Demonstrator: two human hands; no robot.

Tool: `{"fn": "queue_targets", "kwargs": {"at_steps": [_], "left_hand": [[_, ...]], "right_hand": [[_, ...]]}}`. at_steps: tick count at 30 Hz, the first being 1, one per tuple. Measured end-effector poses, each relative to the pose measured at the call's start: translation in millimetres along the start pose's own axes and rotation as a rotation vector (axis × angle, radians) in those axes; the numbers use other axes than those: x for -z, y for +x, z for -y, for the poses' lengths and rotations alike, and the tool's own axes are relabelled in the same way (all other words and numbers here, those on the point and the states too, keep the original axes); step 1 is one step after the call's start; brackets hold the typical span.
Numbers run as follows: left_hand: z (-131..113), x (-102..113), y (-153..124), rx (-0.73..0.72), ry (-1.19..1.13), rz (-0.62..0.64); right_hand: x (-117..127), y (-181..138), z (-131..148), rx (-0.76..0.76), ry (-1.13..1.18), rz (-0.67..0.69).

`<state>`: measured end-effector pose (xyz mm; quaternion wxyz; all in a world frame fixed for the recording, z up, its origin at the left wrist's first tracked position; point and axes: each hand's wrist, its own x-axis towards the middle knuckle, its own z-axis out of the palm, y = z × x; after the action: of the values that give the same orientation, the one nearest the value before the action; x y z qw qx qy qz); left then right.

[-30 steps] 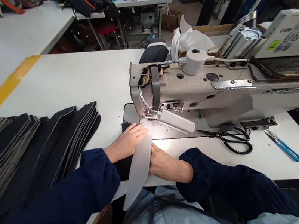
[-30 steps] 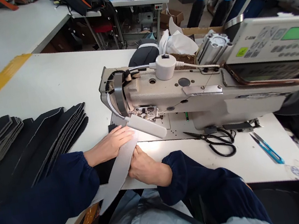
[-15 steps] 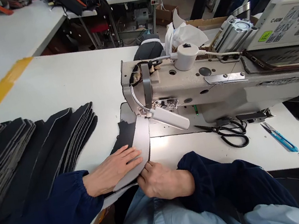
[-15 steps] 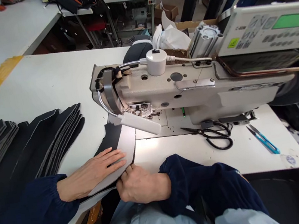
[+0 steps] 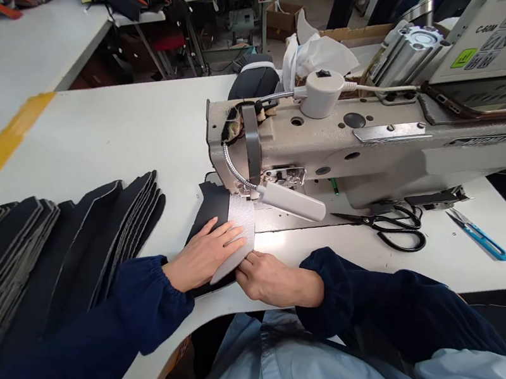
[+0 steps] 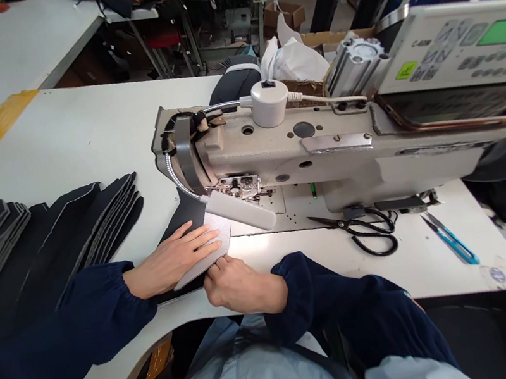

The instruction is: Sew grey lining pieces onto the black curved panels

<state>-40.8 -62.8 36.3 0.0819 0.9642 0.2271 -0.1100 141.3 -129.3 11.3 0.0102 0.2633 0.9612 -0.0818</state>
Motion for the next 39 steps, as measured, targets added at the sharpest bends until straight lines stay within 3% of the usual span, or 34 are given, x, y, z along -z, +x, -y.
{"fn": "queue_targets", "kwargs": {"at_steps": [13,17,20,26,32,39], "left_hand": [[20.5,3.3,32.0,0.097,0.078,-0.089],[26.8,2.5,41.9,0.138,0.055,-0.118],[31.3,3.4,43.0,0.138,0.033,-0.138],[37.1,-1.4,32.0,-0.06,-0.047,-0.115],[33.3,-2.9,35.2,-0.014,-0.036,-0.082],[25.4,0.6,45.1,0.043,0.043,-0.116]], "right_hand": [[-22.4,6.8,-40.2,-0.086,-0.008,-0.143],[-25.0,9.2,-50.6,-0.153,0.028,-0.25],[-20.0,8.9,-51.3,-0.144,0.023,-0.251],[-13.5,8.2,-45.0,-0.104,-0.043,-0.111],[-16.4,7.9,-44.1,-0.119,-0.098,-0.136],[-23.8,12.5,-38.8,-0.19,-0.188,-0.253]]}}
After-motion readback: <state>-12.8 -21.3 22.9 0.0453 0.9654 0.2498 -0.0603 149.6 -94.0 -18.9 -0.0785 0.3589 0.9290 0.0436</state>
